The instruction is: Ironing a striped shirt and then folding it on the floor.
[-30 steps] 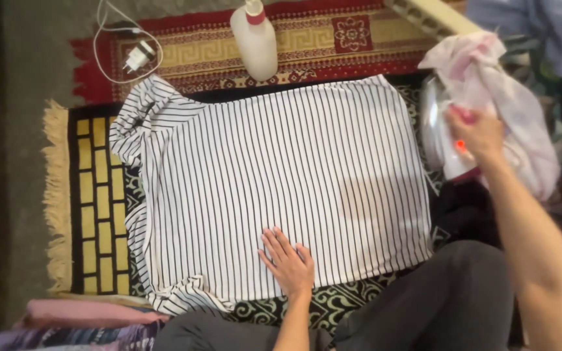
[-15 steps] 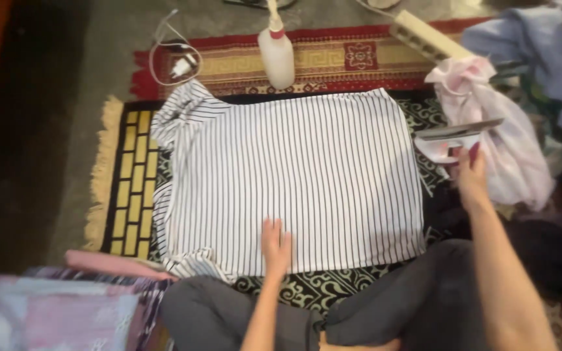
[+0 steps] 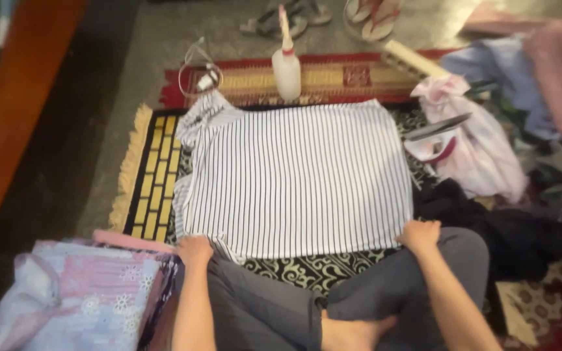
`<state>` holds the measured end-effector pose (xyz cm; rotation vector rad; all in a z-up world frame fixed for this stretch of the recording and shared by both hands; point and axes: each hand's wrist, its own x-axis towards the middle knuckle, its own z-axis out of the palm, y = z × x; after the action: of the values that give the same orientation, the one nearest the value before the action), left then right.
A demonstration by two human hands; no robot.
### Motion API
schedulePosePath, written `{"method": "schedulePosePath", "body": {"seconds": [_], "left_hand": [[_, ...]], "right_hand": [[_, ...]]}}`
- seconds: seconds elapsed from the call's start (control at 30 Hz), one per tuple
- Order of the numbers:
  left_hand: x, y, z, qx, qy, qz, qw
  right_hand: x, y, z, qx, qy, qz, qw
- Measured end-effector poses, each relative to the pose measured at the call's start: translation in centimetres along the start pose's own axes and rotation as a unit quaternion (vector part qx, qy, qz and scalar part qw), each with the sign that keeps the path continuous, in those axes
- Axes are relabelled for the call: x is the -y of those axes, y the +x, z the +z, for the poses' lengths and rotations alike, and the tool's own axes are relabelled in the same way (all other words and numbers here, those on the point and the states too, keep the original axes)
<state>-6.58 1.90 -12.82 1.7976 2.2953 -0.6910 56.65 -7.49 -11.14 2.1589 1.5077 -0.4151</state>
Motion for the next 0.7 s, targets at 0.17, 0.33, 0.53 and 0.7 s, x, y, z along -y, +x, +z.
{"method": "schedulePosePath", "body": {"seconds": [0.17,0.33,0.53,0.7], "left_hand": [[0.7,4.2,1.8,-0.048,-0.116,-0.008,0.992],[7.8,8.2,1.1,0.067,-0.741,-0.121,0.657],[15.9,-3.5,-17.9,-0.044,-0.906,0.008,0.42],[14.7,-21.1,-34.4,-0.214,-0.889,0.187,0.36]], "right_hand": [[0.6,5.0,2.3,-0.031,0.091,0.017,0.995],[-1.9,7.2,0.0,-0.096,0.71,-0.003,0.698],[-4.4,-2.3,-17.3,-0.204,0.885,-0.063,0.414],[-5.2,-12.8,-27.0,-0.36,0.784,-0.368,0.346]]}}
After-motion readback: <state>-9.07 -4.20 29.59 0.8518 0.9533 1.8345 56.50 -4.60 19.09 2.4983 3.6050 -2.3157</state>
